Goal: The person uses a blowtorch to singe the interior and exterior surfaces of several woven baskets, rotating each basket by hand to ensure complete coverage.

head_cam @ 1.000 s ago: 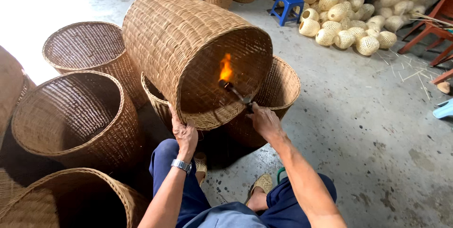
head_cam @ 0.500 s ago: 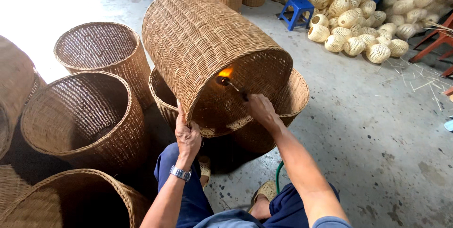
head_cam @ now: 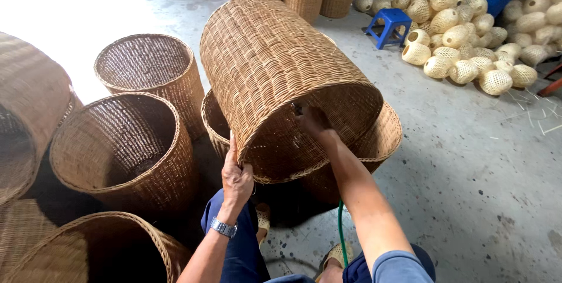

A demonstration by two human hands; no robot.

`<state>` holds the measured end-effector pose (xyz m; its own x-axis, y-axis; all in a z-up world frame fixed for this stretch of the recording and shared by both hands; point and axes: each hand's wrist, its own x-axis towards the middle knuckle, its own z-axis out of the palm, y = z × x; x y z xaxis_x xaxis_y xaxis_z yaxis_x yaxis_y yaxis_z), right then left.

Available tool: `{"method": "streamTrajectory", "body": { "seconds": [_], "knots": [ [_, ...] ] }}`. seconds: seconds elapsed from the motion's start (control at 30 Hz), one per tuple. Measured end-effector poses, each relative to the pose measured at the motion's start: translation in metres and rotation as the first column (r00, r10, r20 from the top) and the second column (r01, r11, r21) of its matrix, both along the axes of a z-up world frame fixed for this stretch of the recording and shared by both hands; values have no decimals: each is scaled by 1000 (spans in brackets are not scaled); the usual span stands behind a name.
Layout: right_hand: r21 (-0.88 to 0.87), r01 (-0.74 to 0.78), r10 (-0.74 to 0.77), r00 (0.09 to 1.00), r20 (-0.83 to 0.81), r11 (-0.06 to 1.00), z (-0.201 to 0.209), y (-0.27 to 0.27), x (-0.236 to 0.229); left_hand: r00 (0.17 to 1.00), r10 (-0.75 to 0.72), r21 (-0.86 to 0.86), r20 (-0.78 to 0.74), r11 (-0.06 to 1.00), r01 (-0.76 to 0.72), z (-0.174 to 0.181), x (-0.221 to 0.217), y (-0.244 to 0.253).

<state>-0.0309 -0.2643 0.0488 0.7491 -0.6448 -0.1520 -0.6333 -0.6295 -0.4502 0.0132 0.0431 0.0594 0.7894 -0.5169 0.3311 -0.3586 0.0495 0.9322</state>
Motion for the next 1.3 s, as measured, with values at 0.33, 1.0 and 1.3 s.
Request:
{"method": "streamTrajectory", "body": {
  "seconds": [0.33,1.0,1.3],
  "knots": [
    [62,-76,83,991,-110,995,25,26,-30,992,-3,-93,125,996,15,-4,-1,-3],
    [-234,22,-23,1000,-3,972,-33,-7,-77,892,-94,370,442,925,-86,79,-4,4],
    [-473,64,231,810,539,878,-69,-53,-20,954,-59,-222,294,966,129,-15,-24,-37]
  ]
}}
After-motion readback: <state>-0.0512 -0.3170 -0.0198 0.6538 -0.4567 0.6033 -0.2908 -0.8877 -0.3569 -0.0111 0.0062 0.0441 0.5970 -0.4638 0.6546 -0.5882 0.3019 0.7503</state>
